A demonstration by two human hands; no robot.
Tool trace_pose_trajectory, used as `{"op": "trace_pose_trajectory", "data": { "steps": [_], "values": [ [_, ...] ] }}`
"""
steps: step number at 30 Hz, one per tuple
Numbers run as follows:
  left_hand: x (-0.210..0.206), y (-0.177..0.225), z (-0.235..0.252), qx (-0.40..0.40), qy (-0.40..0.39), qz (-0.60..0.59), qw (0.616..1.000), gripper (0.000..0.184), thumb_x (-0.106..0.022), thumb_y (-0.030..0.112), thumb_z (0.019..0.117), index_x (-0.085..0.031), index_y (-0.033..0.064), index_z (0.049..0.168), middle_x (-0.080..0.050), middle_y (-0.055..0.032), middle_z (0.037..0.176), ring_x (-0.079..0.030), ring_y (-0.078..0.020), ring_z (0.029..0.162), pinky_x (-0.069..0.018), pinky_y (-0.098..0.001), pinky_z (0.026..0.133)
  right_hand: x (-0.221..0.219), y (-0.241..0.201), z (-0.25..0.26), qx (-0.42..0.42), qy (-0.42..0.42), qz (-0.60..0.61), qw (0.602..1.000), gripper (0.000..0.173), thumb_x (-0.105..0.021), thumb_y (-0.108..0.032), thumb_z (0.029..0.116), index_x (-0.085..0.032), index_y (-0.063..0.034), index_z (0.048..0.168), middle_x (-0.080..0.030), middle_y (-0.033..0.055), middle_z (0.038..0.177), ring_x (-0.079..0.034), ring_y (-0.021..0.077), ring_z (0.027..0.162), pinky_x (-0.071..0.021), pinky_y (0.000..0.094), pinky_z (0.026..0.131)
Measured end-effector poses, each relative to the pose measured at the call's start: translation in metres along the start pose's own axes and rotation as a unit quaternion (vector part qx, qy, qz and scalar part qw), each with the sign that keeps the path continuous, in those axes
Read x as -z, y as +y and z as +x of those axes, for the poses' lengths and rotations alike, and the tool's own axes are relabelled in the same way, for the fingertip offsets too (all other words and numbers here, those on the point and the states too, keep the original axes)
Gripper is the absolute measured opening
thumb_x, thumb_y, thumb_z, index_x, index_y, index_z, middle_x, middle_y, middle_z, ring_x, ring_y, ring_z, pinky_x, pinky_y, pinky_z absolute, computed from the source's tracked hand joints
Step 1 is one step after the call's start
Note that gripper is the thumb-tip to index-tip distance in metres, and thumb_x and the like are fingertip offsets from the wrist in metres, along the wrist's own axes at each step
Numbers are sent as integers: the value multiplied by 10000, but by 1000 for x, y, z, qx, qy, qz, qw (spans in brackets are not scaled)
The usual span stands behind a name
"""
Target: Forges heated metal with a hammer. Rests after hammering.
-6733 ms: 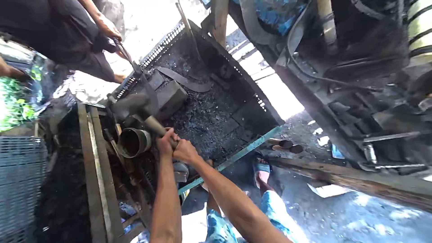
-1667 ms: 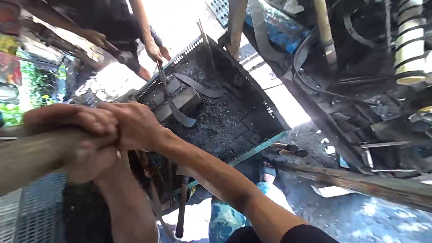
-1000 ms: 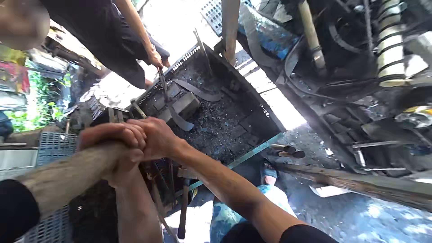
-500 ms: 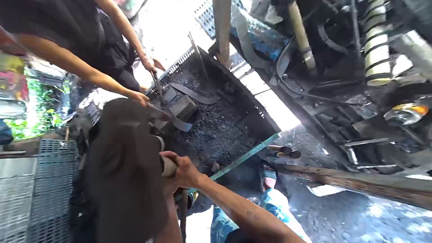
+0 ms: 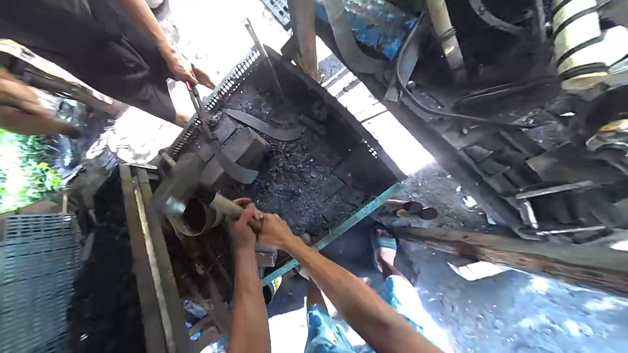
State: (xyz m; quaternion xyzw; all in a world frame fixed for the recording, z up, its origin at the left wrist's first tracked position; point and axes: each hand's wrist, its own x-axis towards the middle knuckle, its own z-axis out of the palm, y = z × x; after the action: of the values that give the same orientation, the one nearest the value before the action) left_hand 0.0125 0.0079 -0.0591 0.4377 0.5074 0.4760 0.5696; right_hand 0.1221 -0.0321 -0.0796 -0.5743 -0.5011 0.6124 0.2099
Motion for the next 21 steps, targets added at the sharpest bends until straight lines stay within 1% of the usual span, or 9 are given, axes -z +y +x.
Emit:
{"op": "trace_pose_trajectory", "data": {
  "steps": [4,6,9,11,13,15,17,19,21],
  "values": [
    [-27,150,-81,-198,-80,19,977,419,-831,279,849,-663,81,1178,-678,-46,788,-630,-159,635,-581,-355,640,16,-94,-88,232,50,4,971,437,-802,-432,727,-709,-175,1069,-751,36,921,-730,232,887,-586,570,752],
    [-36,218,-88,-279,-134,63,949,405,-831,317,857,-687,128,1186,-693,-9,787,-650,-143,676,-590,-343,701,34,-151,-106,331,65,4,941,459,-819,-389,729,-724,-137,1101,-760,48,971,-727,233,935,-585,544,810],
    [-37,283,-59,-381,-177,112,900,394,-792,408,882,-677,165,1170,-676,37,770,-653,-130,674,-600,-340,700,61,-223,-93,451,114,-2,885,378,-866,-290,670,-714,-70,938,-721,72,845,-698,247,820,-555,509,748],
    [-35,275,-21,-399,-167,113,895,418,-793,449,872,-665,181,1166,-658,50,767,-636,-124,661,-589,-338,677,65,-227,-53,469,167,-14,867,396,-892,-276,616,-705,-107,922,-704,33,808,-688,212,769,-557,482,690],
    [-25,197,19,-329,-123,90,932,432,-809,431,865,-650,174,1174,-673,36,838,-638,-107,705,-580,-311,691,54,-170,-6,365,158,-14,918,420,-879,-280,667,-723,-149,1034,-730,27,861,-707,210,782,-584,510,656],
    [-2,76,32,-141,-51,71,986,374,-770,376,907,-654,148,1180,-691,39,918,-657,-88,760,-591,-292,715,21,-74,23,147,78,27,986,348,-835,-361,782,-711,-188,1058,-728,57,884,-711,248,811,-593,571,690],
    [8,-5,33,45,14,44,998,254,-690,353,970,-659,127,1080,-630,16,717,-626,-126,592,-592,-349,596,1,-15,27,-29,15,52,998,310,-768,-383,803,-710,-129,970,-708,121,881,-693,307,817,-552,602,708],
    [5,5,21,39,16,-26,999,197,-639,238,972,-639,86,1096,-578,-18,655,-588,-155,551,-568,-366,589,10,-23,8,-15,11,-39,999,422,-738,-471,768,-692,-179,1069,-727,105,930,-713,319,880,-562,615,712],
    [-5,75,-20,-69,-9,-77,995,226,-668,179,936,-625,66,1127,-579,-36,676,-581,-165,569,-559,-371,607,18,-63,-35,97,21,-94,991,497,-756,-496,743,-671,-198,1131,-732,84,926,-717,314,879,-562,612,706]
  ]
}}
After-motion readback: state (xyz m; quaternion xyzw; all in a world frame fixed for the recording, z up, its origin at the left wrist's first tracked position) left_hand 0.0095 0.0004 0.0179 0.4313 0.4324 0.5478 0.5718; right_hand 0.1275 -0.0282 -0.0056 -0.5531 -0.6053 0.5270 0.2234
